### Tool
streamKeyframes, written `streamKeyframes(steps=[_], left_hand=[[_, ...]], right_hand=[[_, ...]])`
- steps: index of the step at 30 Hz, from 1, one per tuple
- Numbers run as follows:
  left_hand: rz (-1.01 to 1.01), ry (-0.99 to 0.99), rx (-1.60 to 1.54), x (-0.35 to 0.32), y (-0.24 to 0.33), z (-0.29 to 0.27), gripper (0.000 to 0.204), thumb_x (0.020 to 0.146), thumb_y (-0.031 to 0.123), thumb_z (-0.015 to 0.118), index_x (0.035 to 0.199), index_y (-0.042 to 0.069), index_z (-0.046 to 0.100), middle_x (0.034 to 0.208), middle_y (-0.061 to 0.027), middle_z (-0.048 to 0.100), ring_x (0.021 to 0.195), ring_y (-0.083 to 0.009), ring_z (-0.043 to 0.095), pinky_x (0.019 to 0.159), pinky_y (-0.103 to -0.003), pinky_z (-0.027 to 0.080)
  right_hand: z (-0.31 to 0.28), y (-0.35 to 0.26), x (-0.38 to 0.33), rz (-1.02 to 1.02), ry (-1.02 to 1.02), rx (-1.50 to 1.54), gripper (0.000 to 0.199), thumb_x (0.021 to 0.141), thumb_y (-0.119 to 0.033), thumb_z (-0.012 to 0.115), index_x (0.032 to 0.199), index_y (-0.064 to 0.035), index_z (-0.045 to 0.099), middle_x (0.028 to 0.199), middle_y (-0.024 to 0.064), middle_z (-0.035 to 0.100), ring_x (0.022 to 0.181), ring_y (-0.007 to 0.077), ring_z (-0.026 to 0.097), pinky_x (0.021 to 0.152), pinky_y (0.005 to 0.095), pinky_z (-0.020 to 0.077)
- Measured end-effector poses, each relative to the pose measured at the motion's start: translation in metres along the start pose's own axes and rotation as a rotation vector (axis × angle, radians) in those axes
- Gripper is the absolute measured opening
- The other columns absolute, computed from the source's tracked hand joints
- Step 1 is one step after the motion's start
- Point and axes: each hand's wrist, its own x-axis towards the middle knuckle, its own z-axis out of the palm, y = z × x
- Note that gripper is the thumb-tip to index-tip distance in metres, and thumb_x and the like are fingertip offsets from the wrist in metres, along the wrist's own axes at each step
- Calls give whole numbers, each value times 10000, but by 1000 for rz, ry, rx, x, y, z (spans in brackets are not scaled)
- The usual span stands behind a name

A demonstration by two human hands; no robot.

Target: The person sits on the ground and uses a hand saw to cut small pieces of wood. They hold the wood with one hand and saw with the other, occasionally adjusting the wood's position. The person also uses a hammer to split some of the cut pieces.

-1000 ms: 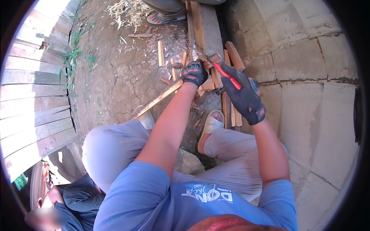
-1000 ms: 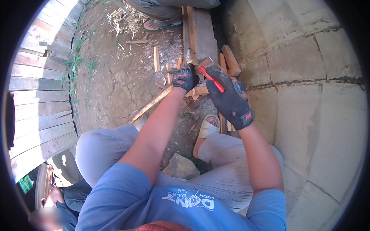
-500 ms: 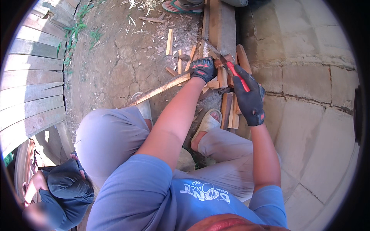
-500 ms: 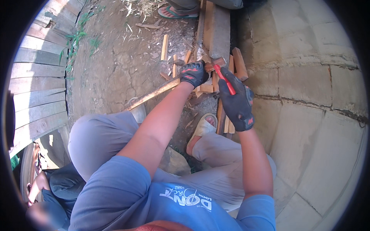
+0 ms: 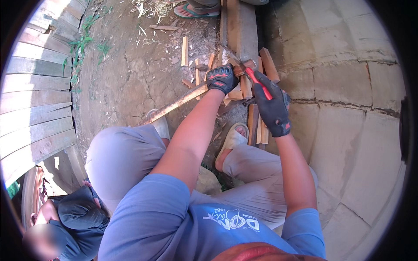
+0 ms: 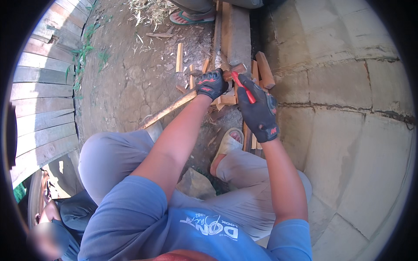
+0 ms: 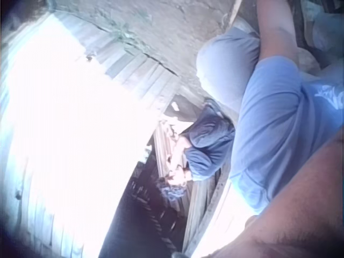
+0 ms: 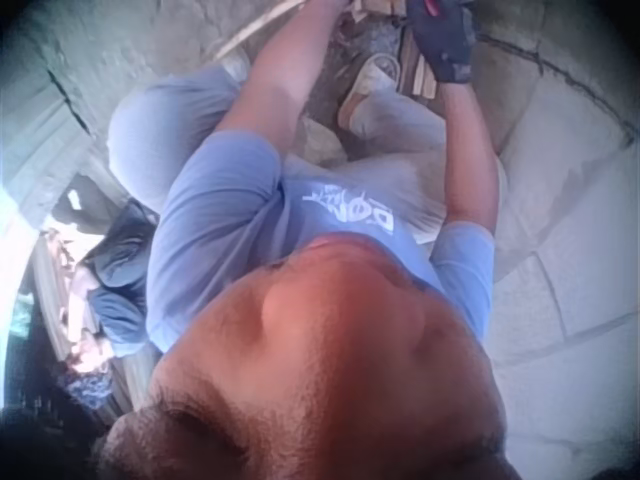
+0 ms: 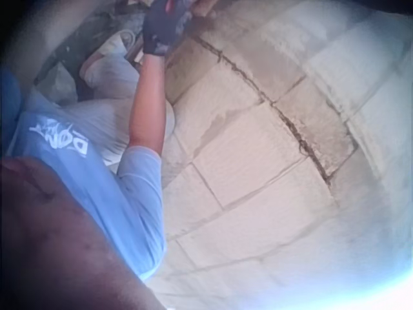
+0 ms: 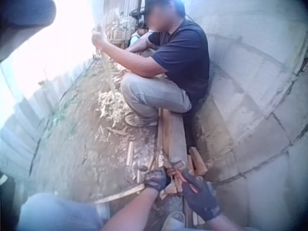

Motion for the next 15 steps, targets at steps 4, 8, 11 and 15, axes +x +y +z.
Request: streamKeyframes(steps=[4,8,11,15], left_hand=[[-22,-49,24,0,1,-1,339,873,404,738,1074,136,785,1068,-172,805,1010,-357,789,863,-492,614],[-28,-84,-2,0,6,-6,438,861,454,744,1132,110,758,1108,-210,790,1053,-392,768,917,-514,594],[-39,-100,28,-1,8,-8,444,874,464,730,1130,101,749,1106,-213,789,1064,-398,763,915,-519,592],[-3,-84,53,0,4,-4,475,887,499,717,1127,90,746,1126,-225,782,1088,-421,753,931,-531,588]], right_hand=[[2,5,-5,-33,-6,-81,340,1055,-244,649,1353,-101,731,1227,221,766,1110,402,746,941,451,589],[3,14,-3,-107,52,12,329,1043,-243,656,1324,-95,742,1198,219,772,1080,397,752,913,461,591],[-2,20,-2,-100,55,47,323,1041,-249,658,1311,-98,749,1187,209,776,1067,390,754,903,461,591],[0,31,-9,-74,51,169,317,1043,-254,655,1303,-105,757,1187,198,777,1057,384,753,902,460,589]])
